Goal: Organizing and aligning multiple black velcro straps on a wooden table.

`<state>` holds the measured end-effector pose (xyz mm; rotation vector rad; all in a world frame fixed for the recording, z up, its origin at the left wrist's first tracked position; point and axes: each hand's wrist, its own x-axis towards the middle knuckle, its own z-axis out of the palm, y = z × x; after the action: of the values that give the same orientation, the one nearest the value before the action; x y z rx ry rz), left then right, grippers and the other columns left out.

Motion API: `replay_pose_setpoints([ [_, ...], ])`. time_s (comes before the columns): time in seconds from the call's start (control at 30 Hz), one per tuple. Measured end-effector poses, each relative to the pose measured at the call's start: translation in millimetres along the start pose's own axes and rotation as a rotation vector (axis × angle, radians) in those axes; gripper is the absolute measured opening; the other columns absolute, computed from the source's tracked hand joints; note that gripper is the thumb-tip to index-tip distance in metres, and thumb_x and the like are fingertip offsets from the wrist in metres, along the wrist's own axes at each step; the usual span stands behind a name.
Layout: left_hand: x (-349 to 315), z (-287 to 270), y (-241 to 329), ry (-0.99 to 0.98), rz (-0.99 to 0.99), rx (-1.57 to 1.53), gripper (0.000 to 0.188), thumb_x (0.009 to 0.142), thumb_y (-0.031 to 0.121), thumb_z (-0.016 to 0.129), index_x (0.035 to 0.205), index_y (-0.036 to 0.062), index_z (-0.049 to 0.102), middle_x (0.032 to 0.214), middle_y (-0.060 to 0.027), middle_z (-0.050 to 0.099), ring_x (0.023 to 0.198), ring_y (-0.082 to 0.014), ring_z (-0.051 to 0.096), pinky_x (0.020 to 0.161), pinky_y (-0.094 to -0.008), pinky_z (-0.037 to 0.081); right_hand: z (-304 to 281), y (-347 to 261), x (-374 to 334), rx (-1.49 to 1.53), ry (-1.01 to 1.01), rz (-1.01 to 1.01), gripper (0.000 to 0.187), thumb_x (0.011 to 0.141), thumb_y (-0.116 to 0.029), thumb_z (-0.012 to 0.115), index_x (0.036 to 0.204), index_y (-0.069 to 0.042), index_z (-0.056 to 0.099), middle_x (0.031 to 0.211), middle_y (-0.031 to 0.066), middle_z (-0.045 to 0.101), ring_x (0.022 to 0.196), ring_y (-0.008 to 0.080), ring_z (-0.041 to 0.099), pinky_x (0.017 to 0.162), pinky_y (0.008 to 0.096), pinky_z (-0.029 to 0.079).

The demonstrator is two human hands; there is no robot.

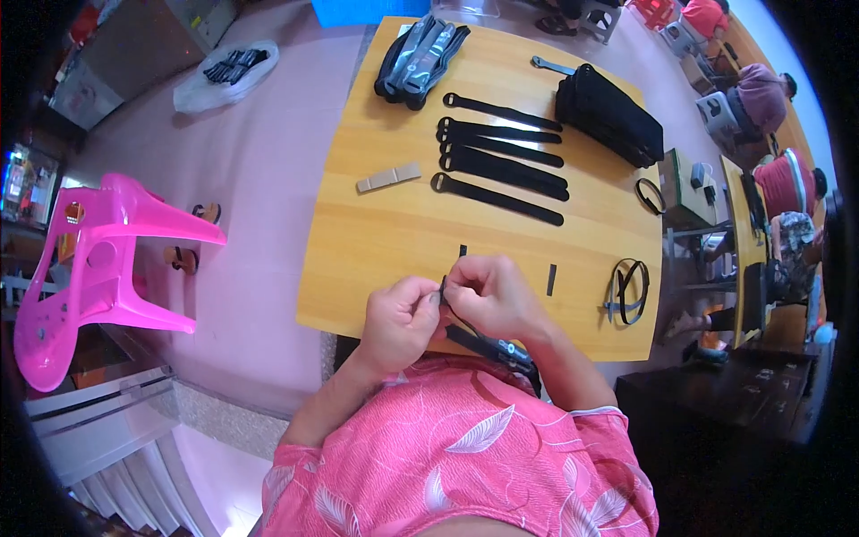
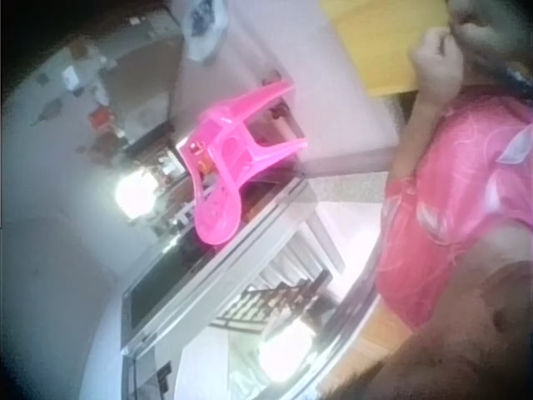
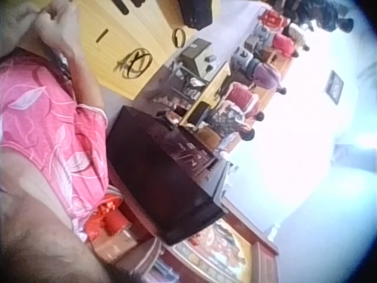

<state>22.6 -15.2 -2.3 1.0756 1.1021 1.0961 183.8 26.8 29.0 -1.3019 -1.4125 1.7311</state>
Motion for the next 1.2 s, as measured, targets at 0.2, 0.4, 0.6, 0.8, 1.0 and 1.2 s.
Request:
replay_pose_setpoints([
  [0.2, 0.0, -0.5, 0.8, -0.060, 0.296, 0.286, 0.009, 0.088, -0.006, 0.052, 0.087, -0.0024, 0.060, 0.068, -0.0083, 0.061, 0.058, -0.0136, 0.063, 0.052, -0.0260, 0.049, -12.4, -14.3, -4.1, -0.342, -0.058, -0.050, 0.022, 0.078, -0.019, 0.071, 0.070, 0.001, 0.066, 0.057, 0.0022, 0.058, 0.054, 0.0069, 0.050, 0.048, 0.0272, 0.040],
  [0.4, -1.1, 6.1, -16.4, -0.024, 0.399, 0.256, 0.008, 0.083, -0.009, 0.055, 0.085, -0.0019, 0.059, 0.069, -0.0083, 0.059, 0.054, -0.0154, 0.060, 0.049, -0.0282, 0.047, -13.3, -5.9, 1.2, -0.312, -0.112, 0.070, 0.011, 0.069, -0.009, 0.062, 0.065, 0.001, 0.063, 0.053, 0.0027, 0.051, 0.053, 0.0059, 0.047, 0.047, 0.0268, 0.037],
  [0.6, 1.7, 1.9, -22.5, 0.028, 0.581, 0.391, 0.010, 0.084, -0.010, 0.053, 0.088, -0.0016, 0.057, 0.068, -0.0058, 0.057, 0.057, -0.0115, 0.055, 0.051, -0.0251, 0.043, -8.5, 4.0, 5.2, -0.306, -0.071, 0.002, 0.013, 0.067, -0.007, 0.053, 0.056, 0.001, 0.053, 0.052, -0.0012, 0.044, 0.052, 0.0063, 0.040, 0.045, 0.0292, 0.030],
  [0.8, 1.2, -4.3, -17.9, -0.010, -0.034, -0.245, 0.011, 0.090, -0.001, 0.048, 0.092, -0.0026, 0.059, 0.076, -0.0074, 0.062, 0.058, -0.0132, 0.057, 0.052, -0.0272, 0.047, -26.5, 31.1, 11.9, 0.395, -0.269, -0.199, 0.014, 0.067, -0.003, 0.056, 0.055, -0.001, 0.048, 0.059, 0.0021, 0.052, 0.054, 0.0087, 0.045, 0.048, 0.0279, 0.032],
  [1.0, 4.1, -1.1, -19.0, -0.230, -0.020, -0.120, 0.015, 0.098, 0.013, 0.052, 0.095, -0.0007, 0.058, 0.078, -0.0034, 0.061, 0.062, -0.0076, 0.055, 0.057, -0.0204, 0.045, -21.7, 2.6, 0.5, 0.014, -0.168, 0.050, 0.012, 0.068, -0.001, 0.056, 0.057, 0.001, 0.052, 0.062, 0.0039, 0.056, 0.058, 0.0100, 0.050, 0.051, 0.0259, 0.037],
  [1.2, 1.3, -0.3, -22.8, -0.196, -0.202, -0.442, 0.018, 0.097, 0.017, 0.056, 0.092, 0.0005, 0.061, 0.073, -0.0037, 0.061, 0.059, -0.0075, 0.054, 0.054, -0.0204, 0.044, -30.1, 29.2, -5.6, 0.228, -0.113, -0.079, 0.013, 0.070, -0.005, 0.055, 0.058, -0.001, 0.056, 0.055, -0.0009, 0.051, 0.053, 0.0058, 0.044, 0.047, 0.0243, 0.031],
])
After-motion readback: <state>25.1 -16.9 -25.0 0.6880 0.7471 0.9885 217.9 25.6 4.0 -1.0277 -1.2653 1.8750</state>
